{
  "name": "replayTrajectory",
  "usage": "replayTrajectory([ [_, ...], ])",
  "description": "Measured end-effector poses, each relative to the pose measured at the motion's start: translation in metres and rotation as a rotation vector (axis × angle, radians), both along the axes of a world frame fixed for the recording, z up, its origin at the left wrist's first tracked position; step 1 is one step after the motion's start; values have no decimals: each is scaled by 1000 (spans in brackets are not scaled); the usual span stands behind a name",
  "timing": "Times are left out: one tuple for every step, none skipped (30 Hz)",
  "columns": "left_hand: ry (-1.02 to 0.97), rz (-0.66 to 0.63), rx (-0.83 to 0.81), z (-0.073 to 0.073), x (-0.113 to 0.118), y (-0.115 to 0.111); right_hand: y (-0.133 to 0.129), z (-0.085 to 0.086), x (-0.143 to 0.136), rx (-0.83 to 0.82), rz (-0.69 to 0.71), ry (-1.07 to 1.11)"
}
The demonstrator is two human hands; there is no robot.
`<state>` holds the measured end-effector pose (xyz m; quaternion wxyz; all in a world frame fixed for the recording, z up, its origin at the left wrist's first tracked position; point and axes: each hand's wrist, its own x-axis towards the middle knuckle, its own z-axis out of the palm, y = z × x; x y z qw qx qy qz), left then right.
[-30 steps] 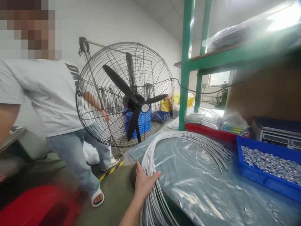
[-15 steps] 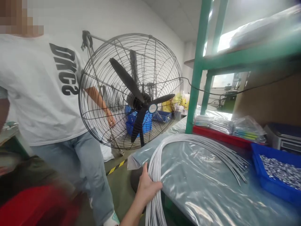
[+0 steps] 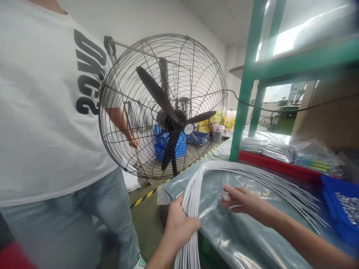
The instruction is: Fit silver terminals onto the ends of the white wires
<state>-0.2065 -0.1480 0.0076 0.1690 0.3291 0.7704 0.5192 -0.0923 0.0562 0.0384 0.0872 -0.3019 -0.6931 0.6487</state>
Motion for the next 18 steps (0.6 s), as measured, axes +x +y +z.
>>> replayTrajectory([
  [6, -12, 16, 7, 2, -1, -2, 0, -13, -121, -7, 28],
  [12, -19, 27, 15, 5, -2, -3, 0, -25, -235, -22, 60],
  [19, -20, 36, 23, 8, -4, -2, 2, -36, -338, -35, 100],
  [29, -24, 39, 30, 11, -5, -1, 4, -46, -424, -54, 159],
  [44, -16, 35, 36, 14, -7, 0, 8, -55, -499, -76, 221],
  [61, -10, 20, 41, 18, -10, 2, 12, -63, -560, -109, 290],
  [79, 0, -1, 45, 21, -12, 3, 18, -70, -614, -144, 359],
  [95, 12, -26, 47, 24, -14, 4, 24, -76, -667, -175, 415],
  [109, 19, -55, 49, 26, -16, 5, 31, -80, -717, -202, 461],
  [121, 25, -83, 50, 28, -18, 5, 39, -83, -763, -232, 497],
  [130, 27, -109, 51, 30, -20, 4, 46, -85, -805, -269, 522],
  [136, 25, -134, 51, 32, -21, 2, 53, -86, -839, -305, 544],
  [138, 24, -156, 50, 34, -23, 0, 60, -86, -867, -339, 558],
  [136, 21, -175, 49, 35, -25, -3, 66, -85, -891, -368, 567],
  [131, 12, -194, 48, 36, -28, -6, 72, -83, -914, -387, 572],
  [120, 10, -212, 45, 38, -30, -10, 78, -80, -936, -397, 574],
  [103, 18, -230, 41, 39, -33, -15, 83, -76, -957, -399, 577],
  [81, 28, -247, 36, 41, -36, -20, 88, -71, -973, -404, 585],
])
